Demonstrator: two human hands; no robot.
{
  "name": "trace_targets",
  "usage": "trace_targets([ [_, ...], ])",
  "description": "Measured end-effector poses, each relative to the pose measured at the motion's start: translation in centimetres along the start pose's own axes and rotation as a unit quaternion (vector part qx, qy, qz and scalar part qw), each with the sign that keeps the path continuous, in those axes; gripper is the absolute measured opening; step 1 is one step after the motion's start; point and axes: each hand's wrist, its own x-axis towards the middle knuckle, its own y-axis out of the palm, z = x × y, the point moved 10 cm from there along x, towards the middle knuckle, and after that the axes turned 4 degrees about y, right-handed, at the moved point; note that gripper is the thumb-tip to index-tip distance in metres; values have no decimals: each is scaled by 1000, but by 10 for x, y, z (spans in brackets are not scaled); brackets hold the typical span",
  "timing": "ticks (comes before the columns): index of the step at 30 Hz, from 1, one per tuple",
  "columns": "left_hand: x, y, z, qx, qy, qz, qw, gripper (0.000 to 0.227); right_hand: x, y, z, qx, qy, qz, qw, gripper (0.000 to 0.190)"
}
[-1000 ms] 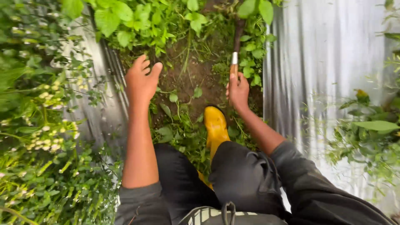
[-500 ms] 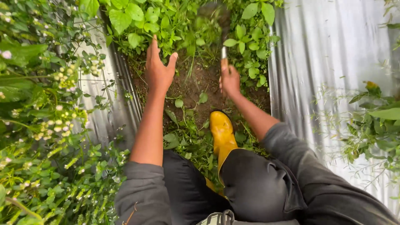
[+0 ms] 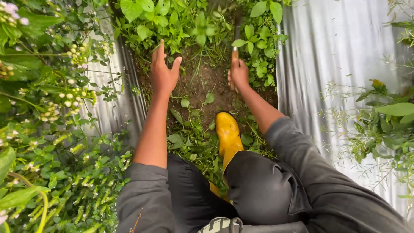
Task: Weeding a garden bed using a hand sickle
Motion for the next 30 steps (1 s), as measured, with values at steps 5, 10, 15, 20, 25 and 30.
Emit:
trace_targets([
  [5, -6, -2, -1, -29, -9, -12, 999, 67, -45, 39, 6, 22, -38, 9, 999, 41],
  [10, -10, -18, -16, -73, 14, -24, 997, 61, -46, 13, -21, -25, 1, 42, 999, 24],
  [15, -13, -23, -16, -94, 42, -40, 994, 56, -17, 22, 18, 53, 35, -13, 998, 31],
  [20, -10, -22, -8, -98, 21, -39, 994, 61, -55, 52, -9, -103, -77, 83, 988, 30],
  [25, -6, -25, -9, -102, 41, -54, 993, 60, -26, 22, 3, -61, -12, 68, 996, 31],
  [30, -13, -26, -13, -79, 38, -37, 995, 57, -24, 46, 26, 70, 45, 38, 996, 31],
])
